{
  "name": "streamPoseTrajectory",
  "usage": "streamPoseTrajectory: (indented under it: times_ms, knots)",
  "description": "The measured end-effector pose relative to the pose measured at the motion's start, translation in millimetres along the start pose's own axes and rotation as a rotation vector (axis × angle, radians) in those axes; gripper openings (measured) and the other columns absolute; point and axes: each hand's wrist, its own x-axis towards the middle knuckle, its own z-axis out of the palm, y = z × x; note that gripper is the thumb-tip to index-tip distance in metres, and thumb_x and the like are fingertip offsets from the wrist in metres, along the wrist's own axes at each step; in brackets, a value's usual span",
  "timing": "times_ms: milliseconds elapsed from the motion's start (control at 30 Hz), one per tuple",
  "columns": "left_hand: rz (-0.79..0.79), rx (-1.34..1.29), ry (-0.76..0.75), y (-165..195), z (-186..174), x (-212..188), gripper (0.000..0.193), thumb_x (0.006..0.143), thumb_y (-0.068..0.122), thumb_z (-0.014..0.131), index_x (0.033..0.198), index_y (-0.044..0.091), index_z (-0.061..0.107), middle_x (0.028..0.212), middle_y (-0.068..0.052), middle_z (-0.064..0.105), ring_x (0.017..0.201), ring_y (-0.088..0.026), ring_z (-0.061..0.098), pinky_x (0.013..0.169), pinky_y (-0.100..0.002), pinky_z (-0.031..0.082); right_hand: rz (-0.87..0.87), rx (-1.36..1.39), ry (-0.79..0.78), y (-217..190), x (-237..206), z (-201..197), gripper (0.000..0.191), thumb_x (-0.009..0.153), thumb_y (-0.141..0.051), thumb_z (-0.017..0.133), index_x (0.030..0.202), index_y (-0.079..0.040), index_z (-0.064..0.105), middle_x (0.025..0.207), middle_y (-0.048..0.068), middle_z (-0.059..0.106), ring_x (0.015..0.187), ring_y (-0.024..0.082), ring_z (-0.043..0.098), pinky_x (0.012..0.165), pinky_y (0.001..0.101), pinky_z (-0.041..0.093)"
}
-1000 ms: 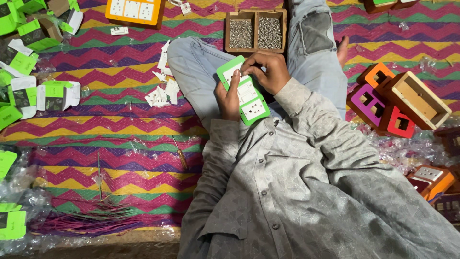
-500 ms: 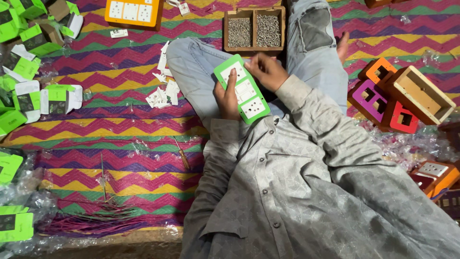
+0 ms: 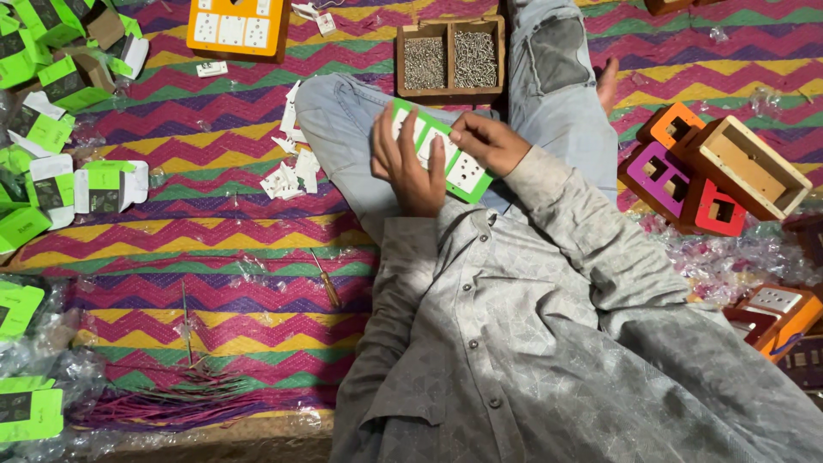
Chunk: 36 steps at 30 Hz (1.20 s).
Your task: The person sits on a colorful mat and assembles electrical components. They insert white plastic pieces into green and red plastic frames, then secure them with screws from a nearby box. The person handles multiple frames and components throughout the process.
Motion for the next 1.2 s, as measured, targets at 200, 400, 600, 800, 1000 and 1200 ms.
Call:
streamPoseTrajectory:
  times_ms: [200,400,600,800,1000,1200]
  knots:
    - [0.032,0.170,-0.223,10,-9,9,0.054,0.102,0.037,0.057,0.147,0.008,0.054,0.160,-0.011,0.046,0.152,-0.028,0.040,0.117,-0.048,0.024,-0.008,0.053,0.047,8,-5,-27,0.017,0.101,-0.016,0.061,0.107,-0.002,0.068,0.089,-0.001,0.069,0.080,0.007,0.063,0.072,0.0226,0.051]
    - [0.133,0.065,-0.278,3,-7,4,0.052,0.103,0.037,0.058,0.144,0.004,0.056,0.155,-0.012,0.054,0.148,-0.027,0.049,0.119,-0.045,0.028,0.044,0.227,-0.071,24,-8,-81,0.034,0.089,-0.011,0.061,0.117,0.007,0.069,0.101,0.010,0.074,0.087,0.014,0.071,0.079,0.0241,0.053]
    - [0.283,-0.011,-0.349,-2,-6,5,0.056,0.100,0.044,0.061,0.135,0.000,0.059,0.151,-0.015,0.055,0.147,-0.033,0.049,0.117,-0.050,0.037,0.104,0.218,-0.213,19,-13,-107,0.049,0.083,-0.019,0.057,0.121,0.010,0.066,0.110,0.018,0.074,0.093,0.022,0.071,0.084,0.0266,0.054]
    - [0.341,-0.165,-0.441,-9,-4,-5,0.089,0.095,0.073,0.060,0.137,-0.004,0.045,0.146,-0.024,0.054,0.138,-0.040,0.053,0.119,-0.054,0.042,0.000,0.673,-0.339,-16,-13,-97,0.097,0.080,-0.076,0.047,0.113,0.011,0.071,0.114,0.024,0.071,0.104,0.030,0.070,0.095,0.0319,0.053]
    - [0.045,-0.289,-0.296,-51,20,-31,0.089,0.099,0.080,0.042,0.132,-0.002,0.044,0.138,-0.024,0.056,0.122,-0.031,0.060,0.107,-0.042,0.052,0.195,0.511,-0.079,-29,36,-76,0.050,0.105,-0.048,0.061,0.116,0.001,0.067,0.112,0.013,0.070,0.098,0.026,0.064,0.090,0.0337,0.048]
    - [-0.475,-0.948,-0.088,-85,24,-32,0.079,0.109,0.071,0.036,0.129,-0.004,0.052,0.118,-0.020,0.058,0.102,-0.028,0.056,0.088,-0.038,0.049,-0.184,-0.513,0.051,-27,129,-36,0.024,0.098,-0.024,0.063,0.110,-0.006,0.076,0.100,0.009,0.073,0.090,0.020,0.069,0.081,0.0356,0.054]
